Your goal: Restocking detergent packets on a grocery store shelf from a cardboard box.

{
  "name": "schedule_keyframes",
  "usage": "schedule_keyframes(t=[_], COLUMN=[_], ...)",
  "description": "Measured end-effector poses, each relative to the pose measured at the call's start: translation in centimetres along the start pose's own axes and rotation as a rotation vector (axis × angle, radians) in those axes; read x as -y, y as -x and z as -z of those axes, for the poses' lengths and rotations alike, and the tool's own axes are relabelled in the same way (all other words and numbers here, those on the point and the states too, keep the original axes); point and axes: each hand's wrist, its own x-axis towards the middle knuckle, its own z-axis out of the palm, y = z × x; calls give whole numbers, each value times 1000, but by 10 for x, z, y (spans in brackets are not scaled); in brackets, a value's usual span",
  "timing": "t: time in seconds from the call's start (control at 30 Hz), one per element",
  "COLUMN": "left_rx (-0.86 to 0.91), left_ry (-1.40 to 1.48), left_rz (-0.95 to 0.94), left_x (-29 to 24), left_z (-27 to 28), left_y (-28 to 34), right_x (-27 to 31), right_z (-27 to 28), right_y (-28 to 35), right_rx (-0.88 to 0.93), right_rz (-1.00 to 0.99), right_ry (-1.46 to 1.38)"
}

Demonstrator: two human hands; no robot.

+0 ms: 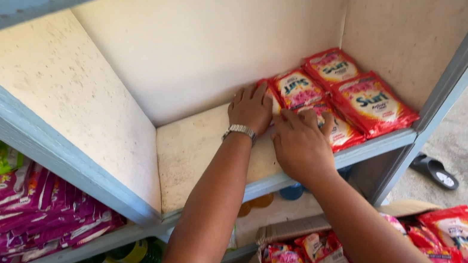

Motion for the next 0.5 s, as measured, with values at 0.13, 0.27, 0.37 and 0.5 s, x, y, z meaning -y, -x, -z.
schedule_keyframes(t=[0.13, 0.27, 0.37, 0.5], left_rx=[-75, -161, -29, -59], left_ry=[49, 6, -5, -51], left_rz=[-45, -67, -13, -19], left_x=[-14, -10, -7, -5], left_z=[18, 25, 14, 10], left_y=[-3, 14, 9, 9], right_x=[-2, -2, -6, 0], right_z=[6, -4, -4, 2], right_y=[-8, -1, -6, 6], right_rx=[-46, -47, -51, -110], right_rz=[4, 18, 36, 72], right_ry=[16, -12, -7, -54])
